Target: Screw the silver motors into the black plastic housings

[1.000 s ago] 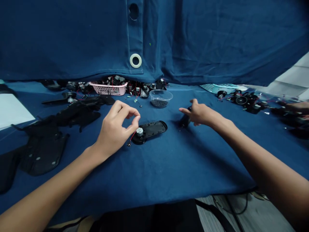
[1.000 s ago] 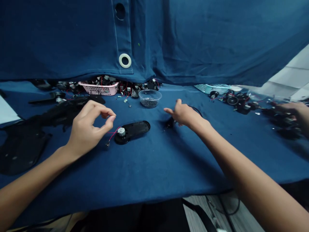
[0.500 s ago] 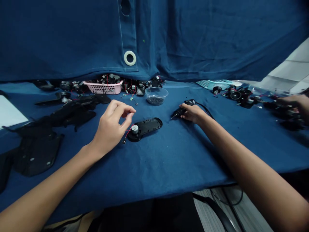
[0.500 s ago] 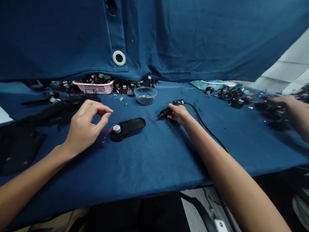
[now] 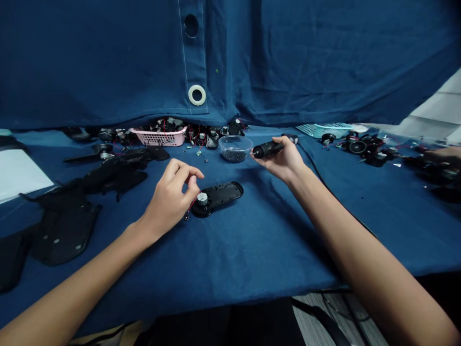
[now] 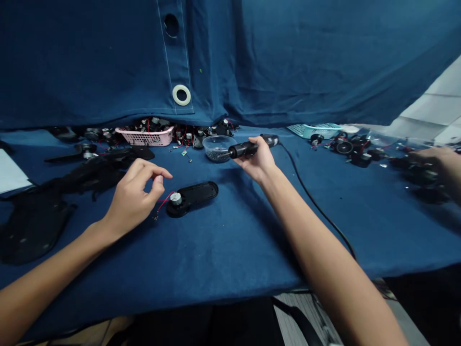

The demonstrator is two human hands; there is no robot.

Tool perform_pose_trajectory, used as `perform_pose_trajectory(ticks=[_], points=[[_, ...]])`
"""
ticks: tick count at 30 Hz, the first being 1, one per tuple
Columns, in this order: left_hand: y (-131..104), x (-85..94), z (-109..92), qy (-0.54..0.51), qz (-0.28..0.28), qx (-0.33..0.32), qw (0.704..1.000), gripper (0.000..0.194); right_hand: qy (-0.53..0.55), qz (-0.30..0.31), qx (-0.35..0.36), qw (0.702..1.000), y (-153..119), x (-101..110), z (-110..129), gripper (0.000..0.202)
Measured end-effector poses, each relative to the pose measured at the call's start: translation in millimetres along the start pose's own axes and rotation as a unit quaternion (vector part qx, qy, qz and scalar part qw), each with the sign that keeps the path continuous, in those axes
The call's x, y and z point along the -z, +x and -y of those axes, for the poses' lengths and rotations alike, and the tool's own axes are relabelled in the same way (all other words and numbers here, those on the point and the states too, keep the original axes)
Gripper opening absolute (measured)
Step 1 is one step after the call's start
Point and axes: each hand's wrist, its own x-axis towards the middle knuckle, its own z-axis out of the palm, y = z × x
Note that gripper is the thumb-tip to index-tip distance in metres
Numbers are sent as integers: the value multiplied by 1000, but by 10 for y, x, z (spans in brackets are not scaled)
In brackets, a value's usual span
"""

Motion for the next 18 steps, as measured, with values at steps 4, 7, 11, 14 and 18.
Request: perform_pose_trajectory(ticks=[4,7,11,14,18], points=[[7,5,15,-20,-5,16,1000,17,12,11,93,996,-140,6,-66,4],[25,3,-5,-46,2,41,998,15,-55,14,141,988,-243,77,-48,35],[47,-10,-93,-74,12,50,996,15,-126,21,169,977,-337,116,-31,59],[45,-27,-182,-102,12,59,993,15,-92,25,171,981,-382,85,-41,58],[36,-46,-296,-141,12,73,987,14,-64,17,158,985,-424,23,-48,56]])
